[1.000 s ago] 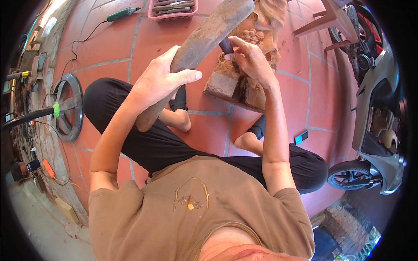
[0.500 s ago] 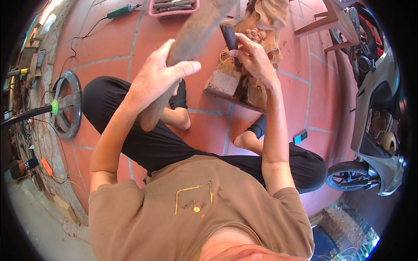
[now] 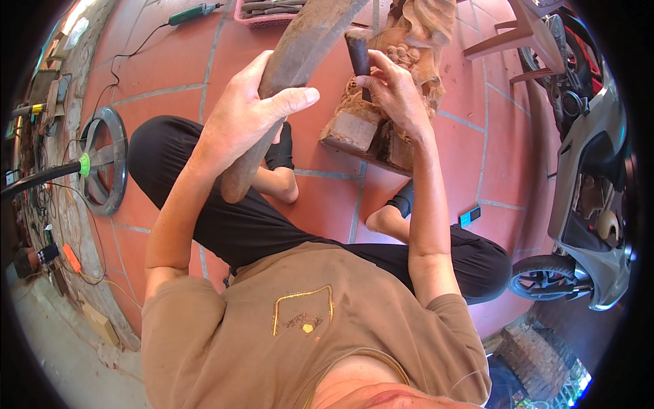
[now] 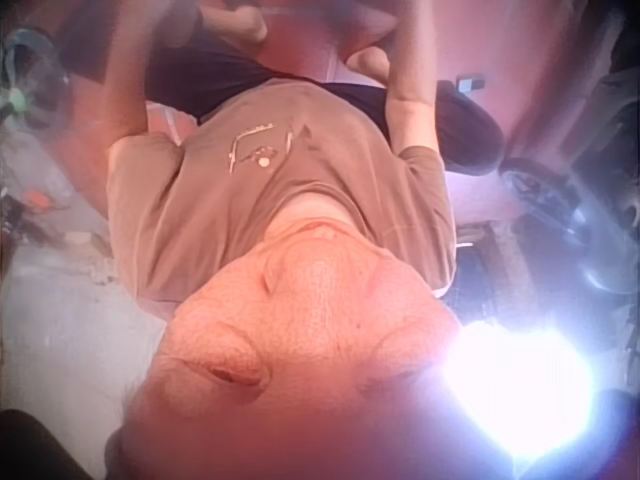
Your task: The person carves a wooden sculpture using a chisel and mallet, then switches to a rotary tool to refine details. The person sits on the floor and works on the sculpture placed on a small stand.
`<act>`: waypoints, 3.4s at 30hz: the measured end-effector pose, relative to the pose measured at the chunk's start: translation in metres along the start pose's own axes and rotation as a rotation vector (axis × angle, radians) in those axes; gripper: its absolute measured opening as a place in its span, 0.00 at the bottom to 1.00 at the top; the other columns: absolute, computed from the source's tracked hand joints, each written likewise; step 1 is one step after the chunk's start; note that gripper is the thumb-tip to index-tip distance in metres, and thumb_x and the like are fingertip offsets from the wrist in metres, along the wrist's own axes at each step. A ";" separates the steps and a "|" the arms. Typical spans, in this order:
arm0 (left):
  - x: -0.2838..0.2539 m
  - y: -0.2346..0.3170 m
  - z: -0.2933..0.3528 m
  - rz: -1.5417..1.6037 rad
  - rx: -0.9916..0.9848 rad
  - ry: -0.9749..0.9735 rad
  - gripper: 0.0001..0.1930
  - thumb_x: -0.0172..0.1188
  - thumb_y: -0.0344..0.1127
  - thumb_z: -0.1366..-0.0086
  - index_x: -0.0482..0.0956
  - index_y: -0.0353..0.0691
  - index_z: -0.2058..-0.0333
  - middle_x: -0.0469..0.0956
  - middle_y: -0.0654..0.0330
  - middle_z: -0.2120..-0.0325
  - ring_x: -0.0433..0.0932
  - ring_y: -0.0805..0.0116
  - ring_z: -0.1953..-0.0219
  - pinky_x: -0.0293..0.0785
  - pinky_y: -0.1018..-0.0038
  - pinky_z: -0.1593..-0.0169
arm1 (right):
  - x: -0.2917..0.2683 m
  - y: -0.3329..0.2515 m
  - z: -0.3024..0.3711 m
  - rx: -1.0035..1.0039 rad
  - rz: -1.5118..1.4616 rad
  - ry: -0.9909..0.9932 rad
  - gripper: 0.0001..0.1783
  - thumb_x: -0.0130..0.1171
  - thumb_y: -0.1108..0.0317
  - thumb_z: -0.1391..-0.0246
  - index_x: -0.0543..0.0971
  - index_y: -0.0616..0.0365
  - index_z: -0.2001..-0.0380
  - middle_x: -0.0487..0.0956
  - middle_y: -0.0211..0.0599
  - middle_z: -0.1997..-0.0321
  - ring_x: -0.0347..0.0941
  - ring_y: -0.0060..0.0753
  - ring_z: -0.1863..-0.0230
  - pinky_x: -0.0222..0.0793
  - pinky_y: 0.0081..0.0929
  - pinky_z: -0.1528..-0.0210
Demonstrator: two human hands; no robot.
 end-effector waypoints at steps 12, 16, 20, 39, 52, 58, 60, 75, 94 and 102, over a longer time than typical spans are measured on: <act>-0.004 0.003 -0.001 -0.017 0.076 0.126 0.17 0.65 0.41 0.35 0.73 0.36 0.56 0.70 0.66 0.79 0.70 0.81 0.81 0.68 0.81 0.77 | 0.008 0.003 -0.005 -0.060 0.078 0.058 0.24 0.66 0.68 0.43 0.74 0.61 0.45 0.83 0.42 0.61 0.81 0.28 0.64 0.75 0.29 0.61; 0.000 -0.005 -0.001 -0.075 -0.005 0.090 0.20 0.67 0.43 0.37 0.73 0.36 0.54 0.72 0.65 0.77 0.71 0.80 0.80 0.69 0.79 0.77 | 0.007 0.004 -0.009 -0.042 0.117 0.013 0.24 0.67 0.68 0.44 0.75 0.61 0.46 0.83 0.42 0.61 0.80 0.31 0.65 0.74 0.30 0.63; 0.001 -0.026 -0.005 -0.177 -0.068 -0.038 0.24 0.68 0.47 0.39 0.73 0.36 0.53 0.73 0.64 0.74 0.72 0.77 0.80 0.71 0.74 0.77 | 0.010 0.005 -0.010 -0.094 0.169 -0.007 0.23 0.67 0.68 0.46 0.75 0.60 0.47 0.82 0.42 0.64 0.79 0.33 0.66 0.73 0.32 0.62; -0.008 -0.015 -0.001 0.129 -0.114 0.066 0.15 0.62 0.42 0.33 0.71 0.39 0.57 0.70 0.68 0.79 0.69 0.81 0.82 0.68 0.81 0.79 | 0.011 0.013 -0.014 -0.037 0.066 -0.036 0.22 0.66 0.70 0.45 0.75 0.59 0.47 0.83 0.39 0.63 0.77 0.29 0.67 0.72 0.29 0.62; -0.009 -0.015 0.001 0.205 -0.139 0.020 0.19 0.64 0.45 0.34 0.72 0.37 0.55 0.70 0.66 0.79 0.69 0.80 0.82 0.68 0.81 0.80 | 0.007 0.015 -0.009 -0.016 0.097 0.060 0.21 0.64 0.72 0.43 0.74 0.59 0.47 0.82 0.40 0.60 0.80 0.28 0.62 0.75 0.29 0.60; -0.011 -0.013 -0.002 0.216 -0.089 0.052 0.19 0.63 0.44 0.33 0.72 0.37 0.52 0.70 0.66 0.79 0.69 0.81 0.82 0.68 0.82 0.81 | -0.017 -0.003 -0.006 0.077 -0.028 0.252 0.21 0.66 0.72 0.45 0.73 0.61 0.49 0.83 0.42 0.57 0.81 0.30 0.62 0.77 0.30 0.59; -0.007 -0.010 -0.001 0.202 -0.111 0.030 0.20 0.64 0.45 0.34 0.72 0.37 0.54 0.70 0.66 0.79 0.69 0.81 0.83 0.68 0.82 0.81 | -0.018 -0.001 -0.005 0.103 -0.114 0.257 0.21 0.66 0.72 0.46 0.73 0.60 0.50 0.83 0.41 0.57 0.81 0.29 0.62 0.77 0.29 0.59; 0.002 -0.013 -0.001 0.113 -0.040 -0.002 0.19 0.66 0.45 0.35 0.71 0.38 0.58 0.70 0.66 0.79 0.70 0.79 0.83 0.69 0.80 0.79 | -0.009 0.010 0.014 0.103 -0.343 0.138 0.18 0.67 0.76 0.48 0.75 0.54 0.54 0.83 0.29 0.62 0.80 0.26 0.58 0.76 0.29 0.53; 0.019 0.000 -0.005 -0.667 0.092 -0.059 0.28 0.69 0.44 0.39 0.70 0.33 0.47 0.81 0.48 0.71 0.82 0.59 0.66 0.76 0.64 0.59 | 0.001 -0.003 0.019 -0.004 -0.041 0.146 0.17 0.69 0.76 0.51 0.77 0.59 0.58 0.83 0.36 0.64 0.81 0.31 0.63 0.79 0.29 0.60; 0.019 0.010 0.005 -0.254 0.374 0.108 0.25 0.69 0.43 0.39 0.71 0.34 0.50 0.81 0.54 0.72 0.78 0.73 0.71 0.75 0.69 0.66 | 0.000 -0.004 0.019 -0.002 -0.040 0.133 0.14 0.68 0.74 0.49 0.76 0.62 0.60 0.82 0.39 0.64 0.82 0.33 0.64 0.79 0.30 0.60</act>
Point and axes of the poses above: each hand's wrist, its own z-axis away from the middle knuckle, its own x-axis out of the palm, y = z × x, the point moved 2 cm from there along -z, towards the middle knuckle
